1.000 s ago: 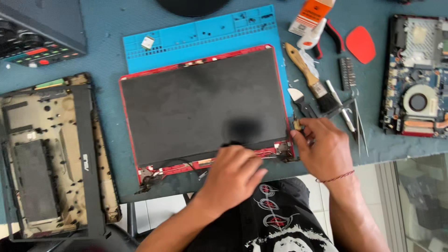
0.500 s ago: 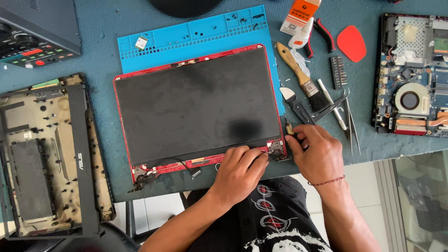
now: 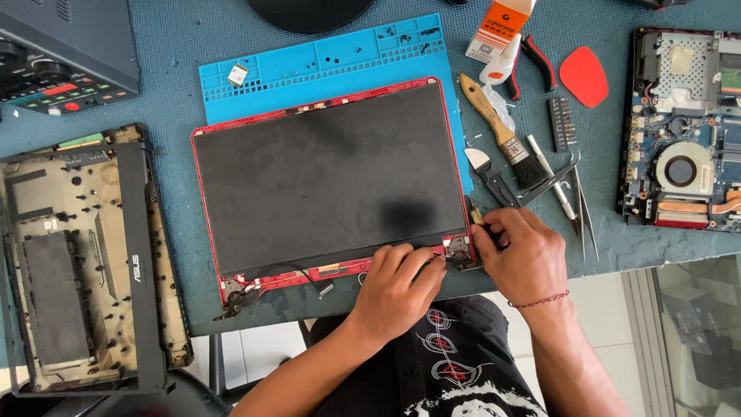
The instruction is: The person removes a black plastic bezel from a laptop screen, then uses a screwdriver to remove screws from the screen's frame. The person then lifts the screen to inspect the back and continues to remove screws from the frame.
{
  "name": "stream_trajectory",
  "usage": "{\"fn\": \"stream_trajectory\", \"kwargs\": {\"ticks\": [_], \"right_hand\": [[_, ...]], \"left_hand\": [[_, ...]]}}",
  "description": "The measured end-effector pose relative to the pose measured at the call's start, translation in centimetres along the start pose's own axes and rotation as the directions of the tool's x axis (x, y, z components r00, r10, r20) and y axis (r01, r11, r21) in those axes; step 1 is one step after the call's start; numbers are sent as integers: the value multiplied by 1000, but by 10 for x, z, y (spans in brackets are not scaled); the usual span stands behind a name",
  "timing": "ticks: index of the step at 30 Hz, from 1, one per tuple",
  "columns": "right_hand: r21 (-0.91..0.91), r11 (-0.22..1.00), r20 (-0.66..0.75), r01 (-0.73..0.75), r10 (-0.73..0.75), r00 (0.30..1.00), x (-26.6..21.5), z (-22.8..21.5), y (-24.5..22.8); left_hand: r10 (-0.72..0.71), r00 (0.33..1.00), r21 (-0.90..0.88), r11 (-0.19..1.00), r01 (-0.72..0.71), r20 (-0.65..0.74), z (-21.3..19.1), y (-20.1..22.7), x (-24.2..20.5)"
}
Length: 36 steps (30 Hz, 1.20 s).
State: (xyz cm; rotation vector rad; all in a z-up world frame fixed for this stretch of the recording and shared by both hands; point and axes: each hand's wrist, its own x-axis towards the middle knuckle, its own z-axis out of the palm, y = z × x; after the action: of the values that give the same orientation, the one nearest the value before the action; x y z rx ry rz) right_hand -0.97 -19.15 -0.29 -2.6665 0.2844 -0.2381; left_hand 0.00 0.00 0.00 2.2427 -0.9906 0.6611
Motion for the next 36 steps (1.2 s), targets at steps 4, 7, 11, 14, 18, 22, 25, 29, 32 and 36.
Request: {"fn": "stream_trajectory", "kwargs": {"ticks": [4, 7, 11, 14, 18, 22, 25, 29, 32, 36], "right_hand": [[-7, 1000, 1, -28, 28, 1000, 0, 3, 2], [-67, 998, -43, 8, -11, 999, 2, 7, 6], [-23, 1000, -63, -8, 7, 998, 4, 9, 7], [-17, 1000, -72, 5, -6, 997, 6, 8, 6], [1, 995, -98, 96, -96, 991, 9, 6, 6], [91, 981, -95, 171, -163, 982, 12, -8, -3], [207, 945, -5, 255, -260, 966, 12, -17, -4], [262, 927, 43, 269, -289, 956, 13, -21, -2], [278, 917, 58, 284, -312, 948, 12, -23, -1], [286, 917, 85, 277, -312, 946, 17, -25, -1]], "left_hand": [[-4, 1000, -2, 1000, 4, 4, 2, 0, -3], [-9, 1000, 9, 1000, 9, 11, 2, 0, -4], [-12, 1000, 0, 1000, 12, 18, 2, -1, -3], [-6, 1000, -1, 1000, 6, 29, 1, -1, -2], [-12, 999, 12, 1000, 11, 37, 3, -1, -4], [-8, 999, 24, 1000, 7, 38, -4, 0, 4], [-44, 976, 17, 999, 41, 211, -14, 2, 9], [-44, 974, 23, 999, 40, 222, -14, 2, 9], [-49, 973, 20, 999, 45, 226, -14, 2, 8], [-54, 972, 20, 999, 51, 229, -15, 3, 10]]}}
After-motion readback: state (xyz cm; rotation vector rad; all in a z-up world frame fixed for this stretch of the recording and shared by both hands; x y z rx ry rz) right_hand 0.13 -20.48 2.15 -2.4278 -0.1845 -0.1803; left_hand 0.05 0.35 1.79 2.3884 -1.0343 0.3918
